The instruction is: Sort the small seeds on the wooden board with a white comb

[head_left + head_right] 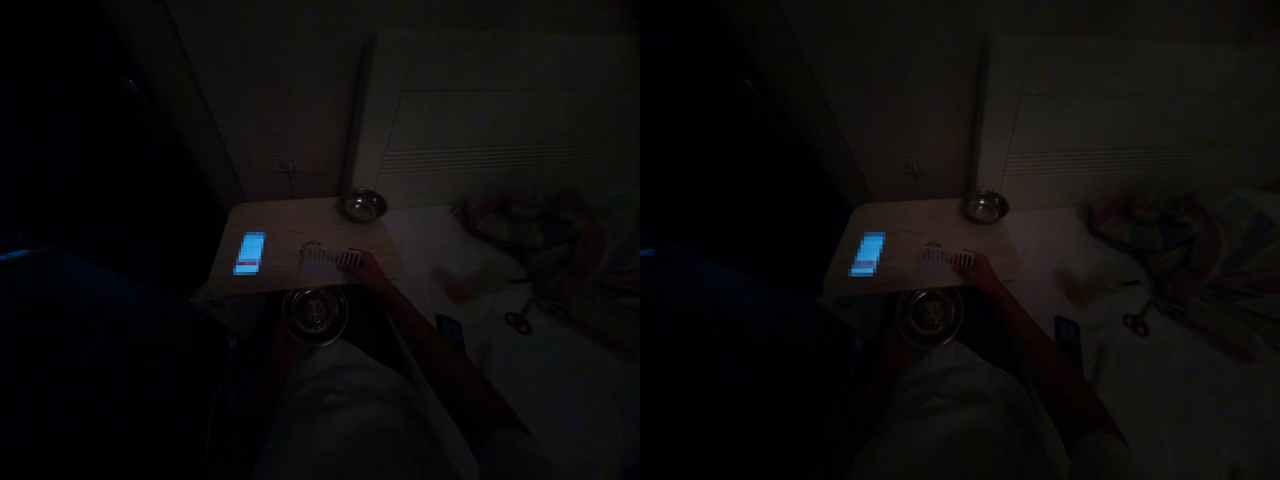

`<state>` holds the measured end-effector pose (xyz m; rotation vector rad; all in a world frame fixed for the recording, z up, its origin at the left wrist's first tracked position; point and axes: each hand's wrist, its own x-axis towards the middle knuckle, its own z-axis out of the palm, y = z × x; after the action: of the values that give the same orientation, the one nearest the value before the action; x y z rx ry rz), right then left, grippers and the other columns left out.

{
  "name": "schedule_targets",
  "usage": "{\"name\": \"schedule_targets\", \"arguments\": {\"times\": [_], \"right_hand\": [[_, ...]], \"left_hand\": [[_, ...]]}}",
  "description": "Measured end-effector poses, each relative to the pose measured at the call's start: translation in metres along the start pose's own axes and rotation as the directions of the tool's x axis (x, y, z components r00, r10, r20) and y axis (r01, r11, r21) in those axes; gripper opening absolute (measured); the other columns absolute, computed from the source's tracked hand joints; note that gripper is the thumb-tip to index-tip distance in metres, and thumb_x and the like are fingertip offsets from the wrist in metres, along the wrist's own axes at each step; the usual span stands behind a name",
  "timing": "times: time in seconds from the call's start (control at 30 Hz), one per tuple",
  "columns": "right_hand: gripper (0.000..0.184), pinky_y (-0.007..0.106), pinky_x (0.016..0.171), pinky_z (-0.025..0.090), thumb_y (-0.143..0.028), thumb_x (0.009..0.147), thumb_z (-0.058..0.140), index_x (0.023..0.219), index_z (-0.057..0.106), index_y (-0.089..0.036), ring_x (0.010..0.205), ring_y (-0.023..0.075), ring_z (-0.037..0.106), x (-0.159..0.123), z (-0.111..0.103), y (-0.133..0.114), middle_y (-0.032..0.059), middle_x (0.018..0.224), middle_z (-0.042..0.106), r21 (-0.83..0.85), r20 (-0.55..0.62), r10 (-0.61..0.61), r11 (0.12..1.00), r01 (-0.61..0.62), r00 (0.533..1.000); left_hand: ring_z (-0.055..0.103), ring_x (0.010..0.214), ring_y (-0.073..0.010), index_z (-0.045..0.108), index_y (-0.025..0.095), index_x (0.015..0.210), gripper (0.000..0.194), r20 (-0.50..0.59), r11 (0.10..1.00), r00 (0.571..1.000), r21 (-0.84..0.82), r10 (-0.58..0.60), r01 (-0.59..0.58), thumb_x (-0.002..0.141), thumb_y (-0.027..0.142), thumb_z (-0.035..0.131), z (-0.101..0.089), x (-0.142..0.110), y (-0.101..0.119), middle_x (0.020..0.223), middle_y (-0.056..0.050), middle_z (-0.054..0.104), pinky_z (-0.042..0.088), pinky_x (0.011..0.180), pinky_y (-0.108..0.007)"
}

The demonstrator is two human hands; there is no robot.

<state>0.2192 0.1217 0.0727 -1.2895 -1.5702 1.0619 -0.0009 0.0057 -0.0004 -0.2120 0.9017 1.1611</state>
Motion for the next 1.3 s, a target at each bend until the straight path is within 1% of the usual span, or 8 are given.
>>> {"name": "schedule_targets", "arguments": {"times": [0.13, 0.3, 0.4, 0.57, 0.67, 0.87, 1.1, 1.3], "right_hand": [[0.027, 0.027, 0.063, 0.047, -0.037, 0.064, 0.070, 0.080, 0.064, -0.016, 0.068, 0.0152, 0.059, 0.012, -0.002, 0.002, 0.0030, 0.077, 0.067, -0.001, -0.031, -0.019, 1.000, 0.019, 0.999], [0.027, 0.030, 0.068, 0.049, -0.033, 0.063, 0.071, 0.084, 0.067, -0.017, 0.075, 0.0178, 0.063, 0.024, -0.012, -0.002, 0.0056, 0.085, 0.070, 0.044, -0.069, 0.004, 0.999, -0.001, 0.998], [0.028, 0.031, 0.069, 0.049, -0.033, 0.063, 0.071, 0.086, 0.068, -0.018, 0.076, 0.0185, 0.064, 0.044, -0.015, -0.003, 0.0057, 0.087, 0.071, 0.064, -0.143, -0.035, 0.997, 0.044, 0.989], [0.017, 0.027, 0.060, 0.045, -0.027, 0.060, 0.069, 0.072, 0.066, -0.015, 0.063, 0.0158, 0.059, 0.085, -0.003, 0.005, 0.0007, 0.066, 0.066, -0.046, -0.213, -0.153, 0.988, 0.147, 0.965], [0.011, 0.027, 0.064, 0.046, -0.025, 0.063, 0.065, 0.069, 0.066, -0.015, 0.066, 0.0159, 0.060, 0.096, 0.010, 0.012, 0.0008, 0.067, 0.067, -0.072, -0.205, -0.203, 0.979, 0.192, 0.957], [0.011, 0.031, 0.073, 0.050, -0.025, 0.063, 0.067, 0.070, 0.066, -0.017, 0.078, 0.0192, 0.066, 0.082, 0.024, 0.023, 0.0049, 0.083, 0.071, 0.028, -0.075, -0.251, 0.967, 0.254, 0.965], [0.008, 0.032, 0.076, 0.051, -0.019, 0.065, 0.064, 0.072, 0.066, -0.017, 0.085, 0.0208, 0.068, 0.052, 0.019, 0.022, 0.0065, 0.088, 0.072, -0.020, 0.023, -0.295, 0.955, 0.295, 0.955], [0.013, 0.033, 0.079, 0.051, -0.014, 0.062, 0.062, 0.074, 0.066, -0.018, 0.090, 0.0213, 0.067, 0.038, 0.018, 0.019, 0.0061, 0.090, 0.072, -0.004, 0.061, -0.342, 0.939, 0.343, 0.938]], "left_hand": [[0.067, 0.084, -0.0262, 0.062, 0.012, 0.109, 0.036, 0.016, 1.000, 1.000, -0.010, -0.004, 0.004, 0.075, 0.020, 0.052, -0.002, 0.001, -0.001, 0.084, -0.011, 0.071, 0.050, 0.083, -0.042], [0.067, 0.082, -0.0254, 0.066, 0.011, 0.094, 0.022, -0.005, 1.000, 1.000, 0.008, 0.017, -0.017, 0.075, 0.019, 0.056, -0.005, 0.001, -0.002, 0.083, -0.012, 0.071, 0.051, 0.080, -0.039], [0.067, 0.085, -0.0257, 0.066, 0.011, 0.091, 0.020, 0.009, 0.998, 0.998, 0.000, 0.055, -0.055, 0.074, 0.018, 0.057, -0.005, 0.001, -0.003, 0.087, -0.012, 0.072, 0.050, 0.082, -0.039], [0.067, 0.087, -0.0272, 0.063, 0.009, 0.105, 0.034, -0.002, 1.000, 1.000, -0.018, 0.022, -0.022, 0.075, 0.019, 0.054, -0.002, 0.000, -0.002, 0.085, -0.012, 0.071, 0.049, 0.084, -0.042], [0.067, 0.084, -0.0260, 0.063, 0.011, 0.108, 0.035, -0.035, 1.000, 0.999, -0.006, 0.016, -0.016, 0.076, 0.019, 0.053, -0.001, 0.000, -0.001, 0.083, -0.011, 0.071, 0.050, 0.082, -0.041], [0.067, 0.086, -0.0269, 0.062, 0.009, 0.109, 0.036, -0.048, 1.000, 0.999, -0.015, 0.015, -0.016, 0.075, 0.018, 0.053, -0.002, -0.001, -0.001, 0.089, -0.013, 0.071, 0.051, 0.081, -0.042], [0.066, 0.088, -0.0285, 0.060, 0.007, 0.113, 0.041, -0.019, 1.000, 1.000, -0.019, 0.003, -0.003, 0.075, 0.019, 0.055, -0.003, 0.001, -0.002, 0.091, -0.014, 0.071, 0.050, 0.082, -0.043], [0.066, 0.087, -0.0271, 0.062, 0.009, 0.109, 0.036, 0.008, 1.000, 1.000, -0.014, 0.000, 0.000, 0.075, 0.021, 0.056, -0.007, 0.005, -0.003, 0.089, -0.013, 0.071, 0.050, 0.082, -0.041]]}}
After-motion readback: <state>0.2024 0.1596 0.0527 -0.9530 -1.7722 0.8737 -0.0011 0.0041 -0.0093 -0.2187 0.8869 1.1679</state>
